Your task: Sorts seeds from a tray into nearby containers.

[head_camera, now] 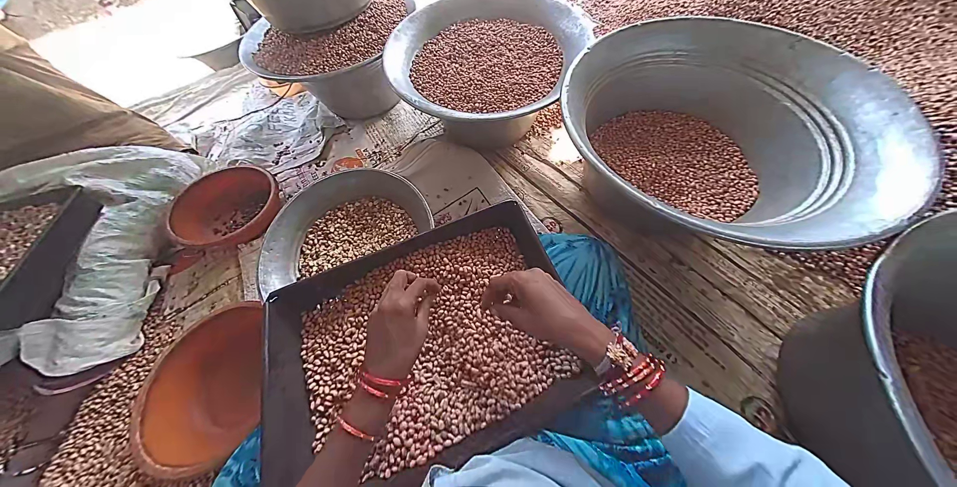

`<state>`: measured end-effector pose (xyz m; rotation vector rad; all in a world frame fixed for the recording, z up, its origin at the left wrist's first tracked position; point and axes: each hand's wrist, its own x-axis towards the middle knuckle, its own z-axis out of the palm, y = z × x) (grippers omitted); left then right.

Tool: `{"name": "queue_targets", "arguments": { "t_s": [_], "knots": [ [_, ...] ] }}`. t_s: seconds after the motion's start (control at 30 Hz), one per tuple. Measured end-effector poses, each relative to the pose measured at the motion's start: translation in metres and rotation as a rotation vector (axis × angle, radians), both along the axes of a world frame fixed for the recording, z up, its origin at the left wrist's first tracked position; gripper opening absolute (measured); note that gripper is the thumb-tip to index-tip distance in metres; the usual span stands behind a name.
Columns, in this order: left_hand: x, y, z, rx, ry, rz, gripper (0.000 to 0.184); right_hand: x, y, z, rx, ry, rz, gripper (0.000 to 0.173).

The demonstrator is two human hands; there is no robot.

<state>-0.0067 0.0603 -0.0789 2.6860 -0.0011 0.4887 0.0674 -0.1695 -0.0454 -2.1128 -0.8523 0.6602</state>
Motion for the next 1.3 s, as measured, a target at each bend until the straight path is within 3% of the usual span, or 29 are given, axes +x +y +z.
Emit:
{"name": "queue_targets", "arguments": {
  "t_s": [0.1,0.23,0.4,0.47,0.6,0.73,0.8,0.9,0.97,1.1,1.2,1.3],
  "knots": [
    [0.006,-0.004,-0.014,0.076,0.04,-0.004,0.014,0.011,0.018,-0.002,-0.097,-0.247,-0.042,0.021],
    [0.008,-0.005,-0.023,0.098,0.103,-0.011,0.013,0.02,0.049,-0.015,-0.103,-0.348,0.011,0.023],
    [0.003,0.035,0.0,-0.437,0.153,0.146,0.02,0.028,0.074,-0.03,-0.136,-0.376,0.066,0.024],
    [0.0,0.057,0.01,-0.531,0.084,0.232,0.026,0.028,0.079,-0.034,-0.154,-0.386,0.073,0.023],
    [-0.006,0.086,0.017,-0.219,0.066,0.355,0.017,0.027,0.084,-0.032,-0.257,-0.372,0.14,0.022],
    [-0.003,0.078,0.014,-0.087,0.121,0.298,0.015,0.033,0.087,-0.01,-0.379,-0.304,0.317,0.021],
    [0.001,0.07,0.008,-0.055,0.127,0.259,0.016,0.036,0.085,-0.001,-0.177,-0.325,0.211,0.024],
    [0.01,0.062,-0.002,0.017,0.168,0.25,0.021,0.038,0.084,0.01,0.223,-0.453,-0.166,0.032],
    [0.014,0.057,-0.002,0.032,0.245,0.245,0.022,0.041,0.074,0.015,0.29,-0.461,-0.259,0.029],
    [0.023,0.07,0.016,-0.029,0.398,0.173,0.017,0.035,0.041,0.013,0.032,-0.331,-0.127,0.025],
    [0.021,0.096,0.039,-0.019,0.088,0.256,0.018,0.022,0.021,0.003,-0.2,-0.229,-0.039,0.023],
    [0.015,0.11,0.059,0.06,-0.123,0.324,0.039,0.01,0.008,-0.002,-0.358,-0.157,0.0,0.023]
  ]
}}
